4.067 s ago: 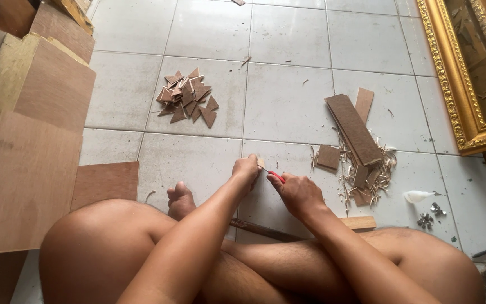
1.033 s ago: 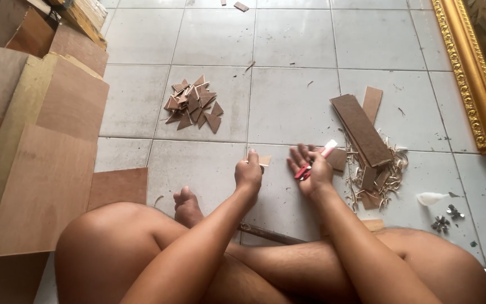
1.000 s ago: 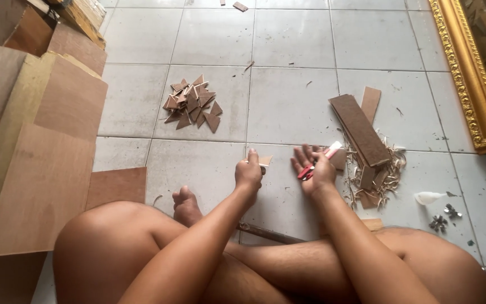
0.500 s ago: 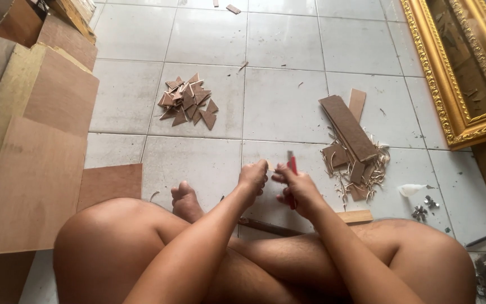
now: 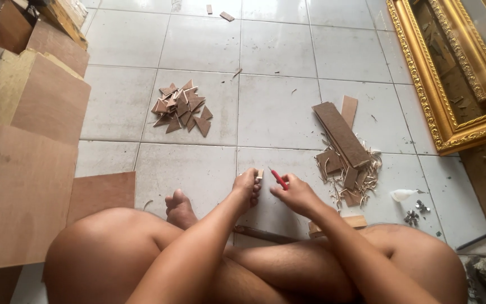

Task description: Cutting small wood pieces into specific shapes using a utility knife on the floor of a workshop.

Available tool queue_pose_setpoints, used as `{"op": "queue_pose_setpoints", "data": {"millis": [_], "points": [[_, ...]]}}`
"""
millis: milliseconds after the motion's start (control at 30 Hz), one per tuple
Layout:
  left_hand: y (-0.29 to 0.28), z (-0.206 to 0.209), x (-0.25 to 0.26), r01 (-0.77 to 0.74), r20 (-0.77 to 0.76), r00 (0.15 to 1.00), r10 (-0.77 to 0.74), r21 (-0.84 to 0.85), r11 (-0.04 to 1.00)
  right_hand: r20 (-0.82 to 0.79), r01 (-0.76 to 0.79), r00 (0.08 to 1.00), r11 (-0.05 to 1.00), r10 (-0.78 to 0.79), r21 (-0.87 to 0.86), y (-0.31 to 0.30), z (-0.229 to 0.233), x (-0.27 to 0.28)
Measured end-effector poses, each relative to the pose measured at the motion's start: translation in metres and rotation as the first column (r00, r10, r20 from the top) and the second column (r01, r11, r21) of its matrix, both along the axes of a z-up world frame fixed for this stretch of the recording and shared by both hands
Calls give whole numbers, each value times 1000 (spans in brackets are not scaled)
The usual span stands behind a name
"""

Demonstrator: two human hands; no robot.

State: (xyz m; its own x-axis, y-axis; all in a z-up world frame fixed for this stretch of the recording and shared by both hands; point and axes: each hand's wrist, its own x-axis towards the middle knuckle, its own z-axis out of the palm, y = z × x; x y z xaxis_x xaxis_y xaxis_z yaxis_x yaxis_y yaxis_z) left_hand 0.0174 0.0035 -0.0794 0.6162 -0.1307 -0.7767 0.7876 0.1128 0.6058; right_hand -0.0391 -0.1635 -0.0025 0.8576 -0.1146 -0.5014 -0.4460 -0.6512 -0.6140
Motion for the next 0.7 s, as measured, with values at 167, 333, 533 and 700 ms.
{"op": "queue_pose_setpoints", "data": {"millis": [167,333,533,700], "points": [[-3,17,-1,-92,-83,992,90,-14,996,5,-93,996,989,94,-118,-1,41,-13],[-12,-12,6,-66,-27,997,69,95,993,141,-27,989,985,52,-172,8,18,-24],[-9,-3,-4,-32,18,999,29,143,989,157,-63,981,960,109,-273,23,36,-36],[-11,-4,-5,-35,45,999,28,174,984,155,-119,969,910,194,-397,21,40,-37]]}}
